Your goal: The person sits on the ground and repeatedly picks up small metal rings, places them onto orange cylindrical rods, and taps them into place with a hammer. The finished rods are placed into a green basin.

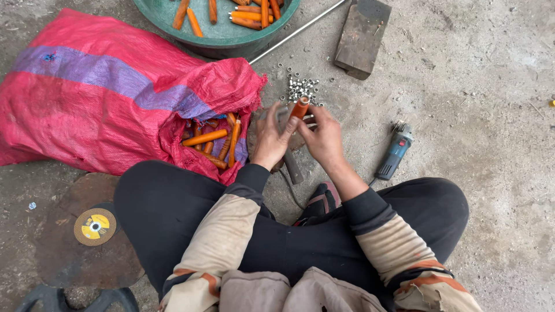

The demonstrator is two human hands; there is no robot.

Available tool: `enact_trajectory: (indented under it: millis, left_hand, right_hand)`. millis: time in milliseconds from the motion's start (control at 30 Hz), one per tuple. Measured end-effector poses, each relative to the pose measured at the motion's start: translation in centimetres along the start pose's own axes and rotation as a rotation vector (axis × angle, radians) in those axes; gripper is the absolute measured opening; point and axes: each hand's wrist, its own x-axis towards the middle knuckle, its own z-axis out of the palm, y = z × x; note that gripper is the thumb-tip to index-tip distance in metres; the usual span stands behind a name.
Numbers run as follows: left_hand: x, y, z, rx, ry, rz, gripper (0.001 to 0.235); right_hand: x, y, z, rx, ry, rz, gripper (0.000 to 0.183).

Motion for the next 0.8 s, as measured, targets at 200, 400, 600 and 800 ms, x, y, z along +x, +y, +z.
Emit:
enact_trajectory:
  millis: [200,400,600,800]
  left_hand:
    - [1.8,-3.4,0.7,-0.211,0.102,-0.052,0.031]
    - [2.6,-7.3,1.4,-0.357,0.177,-0.082,0.02]
    - [2.7,-9.2,2.2,-0.363,0.27,-0.131,0.035]
    - [4.3,-8.6,3.6,-0.198,0.24,-0.059,0.029]
  right_hand:
    - [0.2,5.8,5.9,0.09,-0.147,-0.1,0.041]
    - [-3.5,12.0,12.6,-0.433,-0.383,0.126,0.072]
    - [-1.6,11.1,10.5,-0.03,-0.351,0.467,0.053]
    - [0.6,0.3,-0.5,-0.021,-0.154,0.37,0.042]
